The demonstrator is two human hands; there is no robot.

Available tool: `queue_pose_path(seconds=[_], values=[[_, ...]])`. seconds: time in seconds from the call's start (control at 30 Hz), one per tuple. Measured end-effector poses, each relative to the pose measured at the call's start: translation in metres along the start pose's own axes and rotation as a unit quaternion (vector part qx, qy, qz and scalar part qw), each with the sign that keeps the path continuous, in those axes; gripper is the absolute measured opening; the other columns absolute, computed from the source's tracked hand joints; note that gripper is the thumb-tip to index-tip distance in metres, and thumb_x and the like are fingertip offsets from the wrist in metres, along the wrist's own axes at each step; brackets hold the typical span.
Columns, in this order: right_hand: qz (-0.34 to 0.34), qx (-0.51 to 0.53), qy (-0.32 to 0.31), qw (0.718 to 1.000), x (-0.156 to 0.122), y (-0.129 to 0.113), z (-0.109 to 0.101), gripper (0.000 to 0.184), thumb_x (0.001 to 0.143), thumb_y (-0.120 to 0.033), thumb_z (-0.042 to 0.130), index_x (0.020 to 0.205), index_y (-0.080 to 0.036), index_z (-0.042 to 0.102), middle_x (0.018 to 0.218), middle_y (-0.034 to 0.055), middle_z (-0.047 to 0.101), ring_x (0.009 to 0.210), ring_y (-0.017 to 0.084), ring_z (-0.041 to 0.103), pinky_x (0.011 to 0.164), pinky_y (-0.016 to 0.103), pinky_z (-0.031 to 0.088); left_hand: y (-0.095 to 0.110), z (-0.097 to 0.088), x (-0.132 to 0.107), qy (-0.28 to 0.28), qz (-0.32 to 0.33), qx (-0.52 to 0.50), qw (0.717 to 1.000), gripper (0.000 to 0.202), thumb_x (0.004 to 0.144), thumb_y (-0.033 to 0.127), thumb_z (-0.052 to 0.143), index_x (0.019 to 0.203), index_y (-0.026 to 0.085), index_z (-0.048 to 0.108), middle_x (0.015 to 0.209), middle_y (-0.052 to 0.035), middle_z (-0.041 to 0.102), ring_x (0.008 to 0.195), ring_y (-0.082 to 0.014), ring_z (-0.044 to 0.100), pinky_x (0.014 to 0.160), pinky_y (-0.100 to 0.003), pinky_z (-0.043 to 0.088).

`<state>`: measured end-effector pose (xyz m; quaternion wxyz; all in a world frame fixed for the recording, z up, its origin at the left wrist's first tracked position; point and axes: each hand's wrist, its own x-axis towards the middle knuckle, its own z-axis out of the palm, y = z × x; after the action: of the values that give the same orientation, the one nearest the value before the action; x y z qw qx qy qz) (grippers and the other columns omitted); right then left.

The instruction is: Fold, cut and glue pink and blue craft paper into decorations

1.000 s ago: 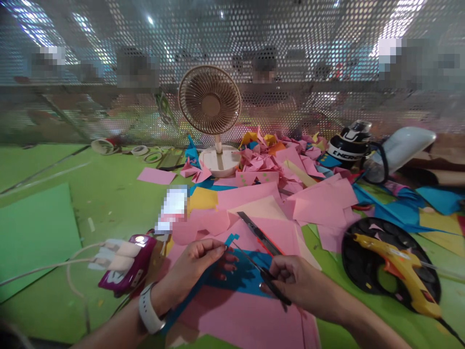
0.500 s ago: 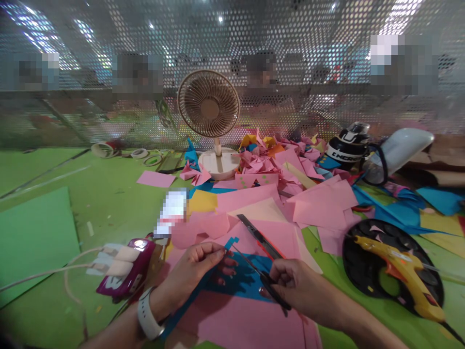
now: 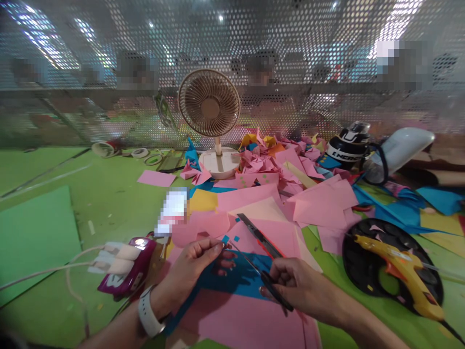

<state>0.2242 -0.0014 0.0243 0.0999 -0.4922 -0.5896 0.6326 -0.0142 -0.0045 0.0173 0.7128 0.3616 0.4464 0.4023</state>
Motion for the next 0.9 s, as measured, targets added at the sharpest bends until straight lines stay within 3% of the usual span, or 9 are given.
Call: queue_pose_path(seconds=[0.27,0.9], values=[[-0.007,0.003,-0.02,1.0,-0.0005,-0.0008,0.0027,0.031,0.073,-0.041,0.066,0.068,-0.016,0.049,0.053,-0.0048,0.05,0.047,0.006,0.045,0.044,0.015,0.033,-0.0005,0.0003,-0.0028,-0.015,-0.009,0.008,1.0,0.027,0.08,0.037,0.061,0.095,0.014,0.064,0.087,-0.0082,0.068,0.075,-0.0159,0.064,0.067,-0.029,0.051],[-0.003,0.014,-0.022,1.0,-0.0009,-0.0014,0.0052,0.029,0.071,-0.036,0.069,0.068,-0.016,0.049,0.053,-0.0054,0.049,0.048,0.006,0.046,0.044,0.015,0.035,-0.0018,-0.0002,-0.0019,-0.016,-0.012,0.01,1.0,0.023,0.078,0.035,0.064,0.089,0.015,0.066,0.083,-0.0067,0.07,0.07,-0.0148,0.065,0.067,-0.029,0.051]])
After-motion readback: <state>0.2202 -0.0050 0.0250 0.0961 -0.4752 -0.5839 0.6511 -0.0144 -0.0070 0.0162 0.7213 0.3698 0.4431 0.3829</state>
